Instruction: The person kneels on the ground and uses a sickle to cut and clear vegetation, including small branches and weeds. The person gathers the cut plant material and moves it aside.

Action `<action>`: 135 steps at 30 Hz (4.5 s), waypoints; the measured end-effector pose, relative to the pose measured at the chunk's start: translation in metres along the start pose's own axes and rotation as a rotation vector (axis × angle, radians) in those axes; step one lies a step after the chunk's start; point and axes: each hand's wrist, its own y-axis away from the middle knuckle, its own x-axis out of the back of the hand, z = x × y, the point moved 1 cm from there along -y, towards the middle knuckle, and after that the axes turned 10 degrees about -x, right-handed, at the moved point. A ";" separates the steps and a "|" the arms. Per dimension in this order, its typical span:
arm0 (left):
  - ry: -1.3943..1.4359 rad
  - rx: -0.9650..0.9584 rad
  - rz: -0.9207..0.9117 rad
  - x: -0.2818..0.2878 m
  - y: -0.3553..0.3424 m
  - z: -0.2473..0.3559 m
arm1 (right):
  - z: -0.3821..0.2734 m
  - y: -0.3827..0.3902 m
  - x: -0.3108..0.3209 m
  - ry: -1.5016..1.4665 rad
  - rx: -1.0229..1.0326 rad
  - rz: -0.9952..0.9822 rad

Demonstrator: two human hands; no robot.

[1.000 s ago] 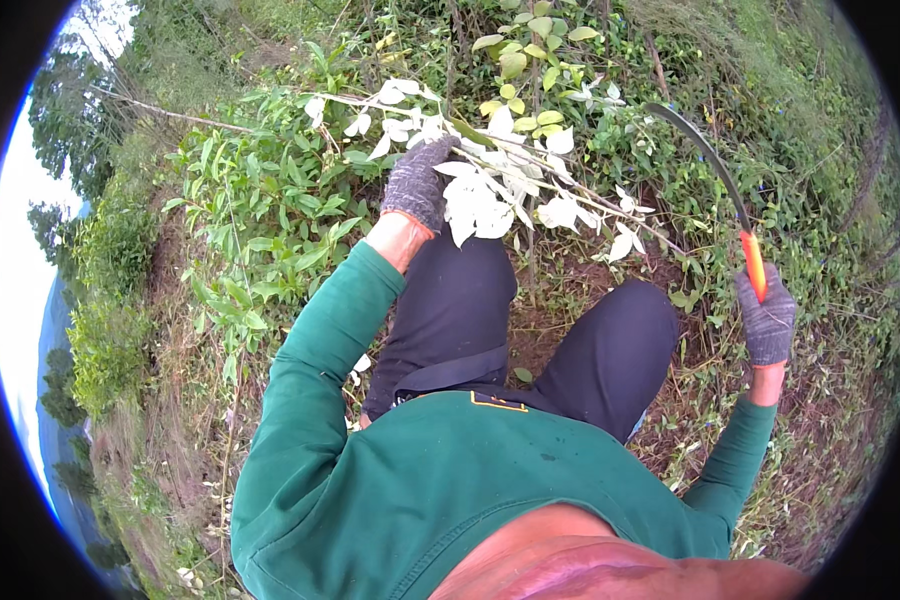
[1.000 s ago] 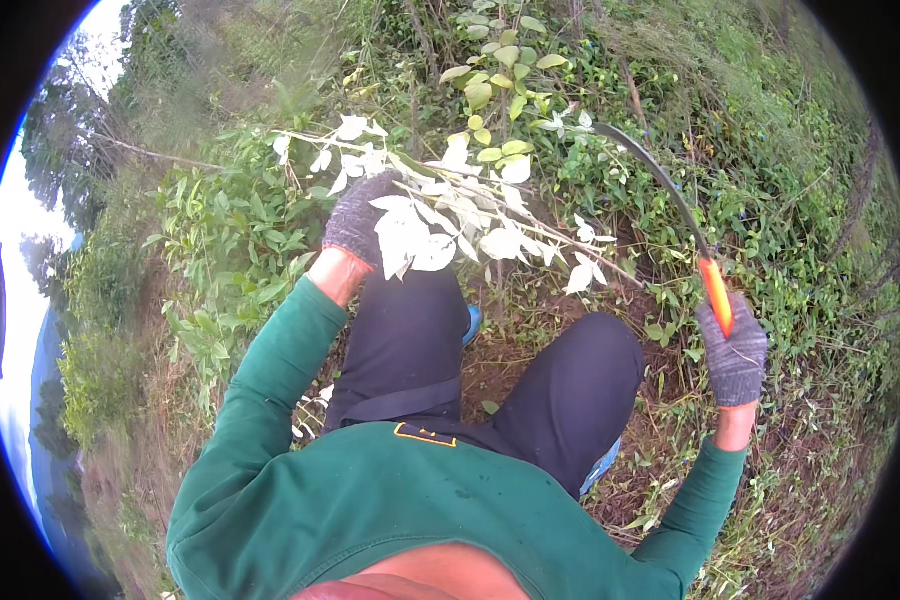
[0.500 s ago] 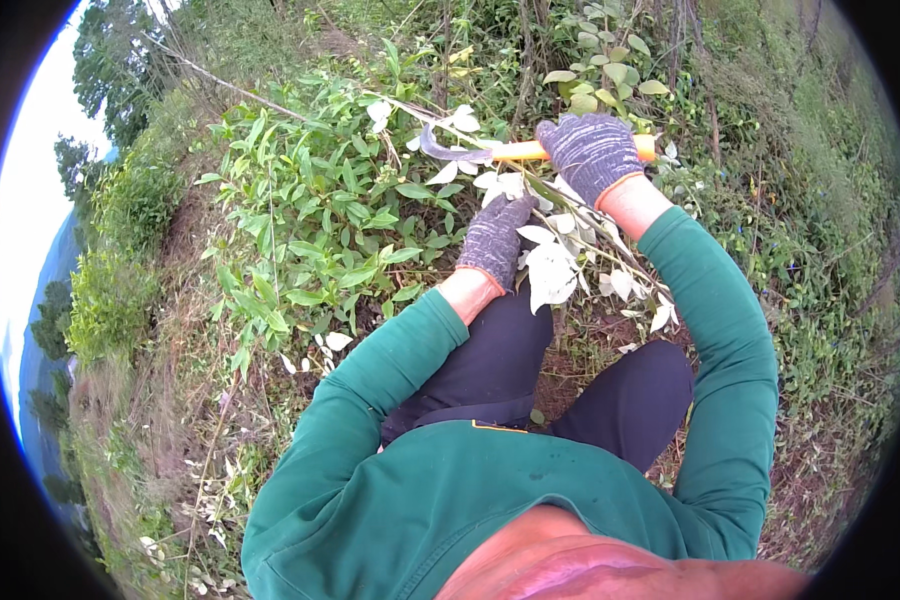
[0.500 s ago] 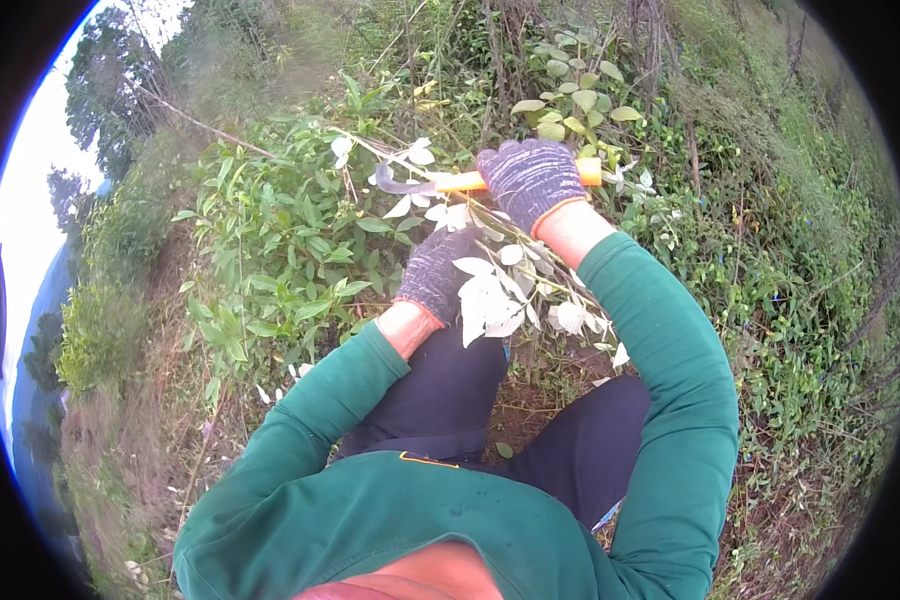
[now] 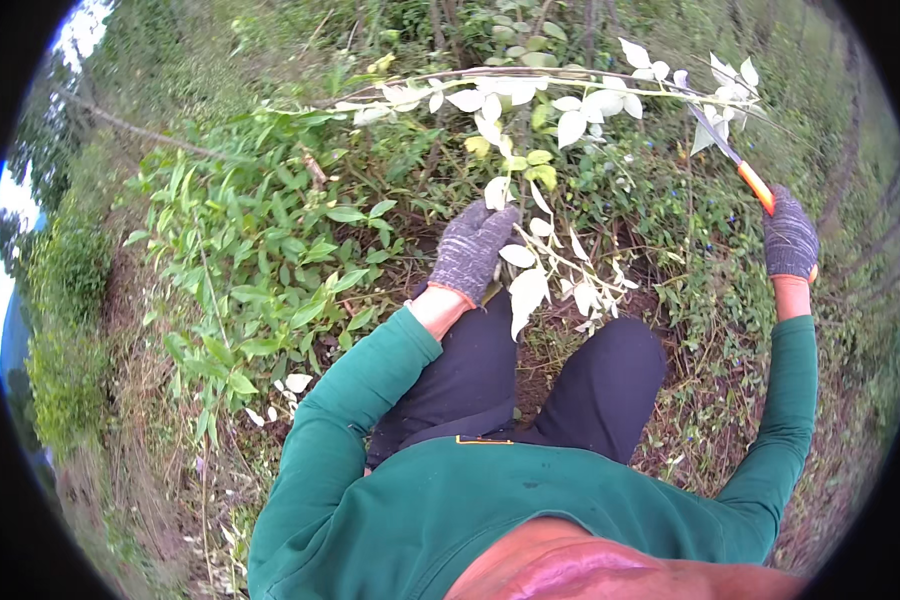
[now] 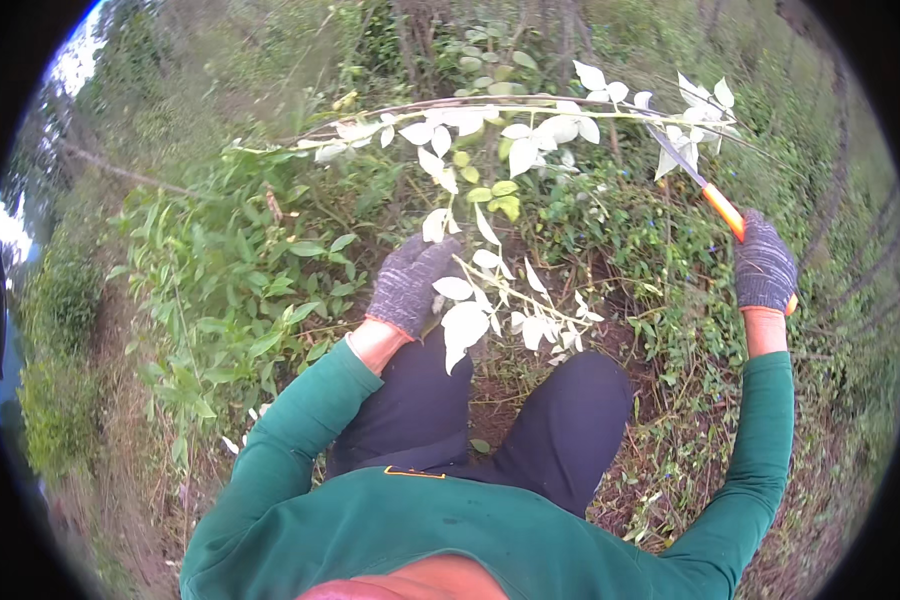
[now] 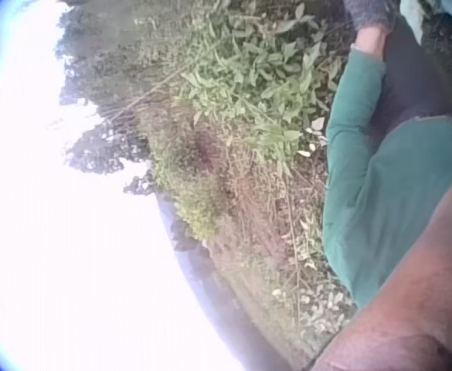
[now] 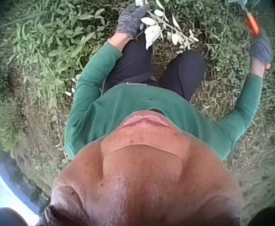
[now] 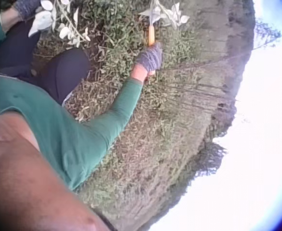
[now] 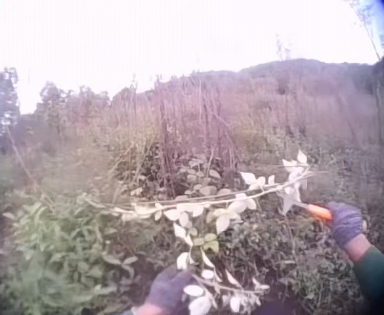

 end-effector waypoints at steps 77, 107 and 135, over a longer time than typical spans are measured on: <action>-1.151 -0.355 -0.236 0.009 -0.135 -0.058 | -0.182 0.099 -0.173 -1.188 -0.563 -1.513; -1.449 -0.827 -0.827 -0.013 -0.063 -0.037 | -0.209 0.121 -0.103 -2.180 -0.621 -1.778; -1.190 -1.241 -0.638 -0.040 -0.043 -0.006 | -0.239 0.057 -0.137 -1.356 -0.212 -0.613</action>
